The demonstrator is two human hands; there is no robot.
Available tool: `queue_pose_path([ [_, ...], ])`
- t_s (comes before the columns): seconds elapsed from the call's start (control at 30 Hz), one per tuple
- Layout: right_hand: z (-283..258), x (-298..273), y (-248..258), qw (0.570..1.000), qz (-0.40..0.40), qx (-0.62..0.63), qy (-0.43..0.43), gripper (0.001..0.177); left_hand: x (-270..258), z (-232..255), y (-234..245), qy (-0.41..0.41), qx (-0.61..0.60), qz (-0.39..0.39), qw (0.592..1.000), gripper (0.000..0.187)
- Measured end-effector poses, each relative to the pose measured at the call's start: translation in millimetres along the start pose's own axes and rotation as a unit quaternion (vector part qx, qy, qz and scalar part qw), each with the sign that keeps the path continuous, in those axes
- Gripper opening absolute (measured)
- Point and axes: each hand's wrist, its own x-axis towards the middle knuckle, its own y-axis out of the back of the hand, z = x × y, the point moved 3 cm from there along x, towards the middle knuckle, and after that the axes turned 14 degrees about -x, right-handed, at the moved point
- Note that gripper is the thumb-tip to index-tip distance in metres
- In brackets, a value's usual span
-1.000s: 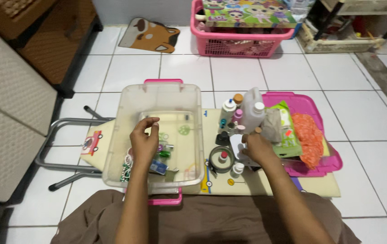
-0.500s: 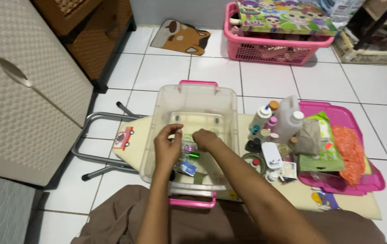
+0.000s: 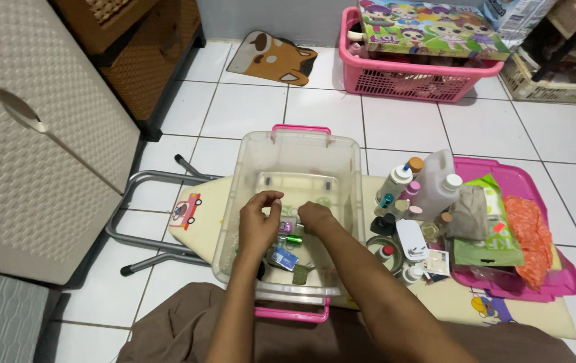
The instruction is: The person opens a pink-lidded plastic storage container and removes items one by one, placing them on the floor beside the container. Items include a white bottle, a purple cloth, a plastic bag with orange contents, a clear plastic bag, a brown paper bag, a small black box, a yellow sponge, a green box, a white tube, and several small bottles and tubes. The person continues removing items until the container is nearly empty.
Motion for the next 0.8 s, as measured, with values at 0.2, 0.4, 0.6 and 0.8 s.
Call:
queue_pose_path([
  [0.2, 8, -6, 25, 0.998, 0.062, -0.009, 0.034, 0.033, 0, 2, -7, -0.004, -0.001, -0.01, 1.0, 0.018],
  [0.4, 15, -27, 56, 0.986, 0.152, 0.029, 0.064, 0.024, -5, 5, -18, 0.064, 0.008, -0.018, 0.998, 0.02],
  [0.6, 47, -77, 89, 0.961, 0.243, 0.128, 0.047, 0.014, -7, 5, -35, -0.027, -0.002, -0.019, 0.999, 0.018],
  [0.8, 120, -162, 130, 0.897, 0.319, 0.305, 0.029, 0.022, -10, 9, -60, -0.028, -0.012, -0.026, 0.999, 0.018],
])
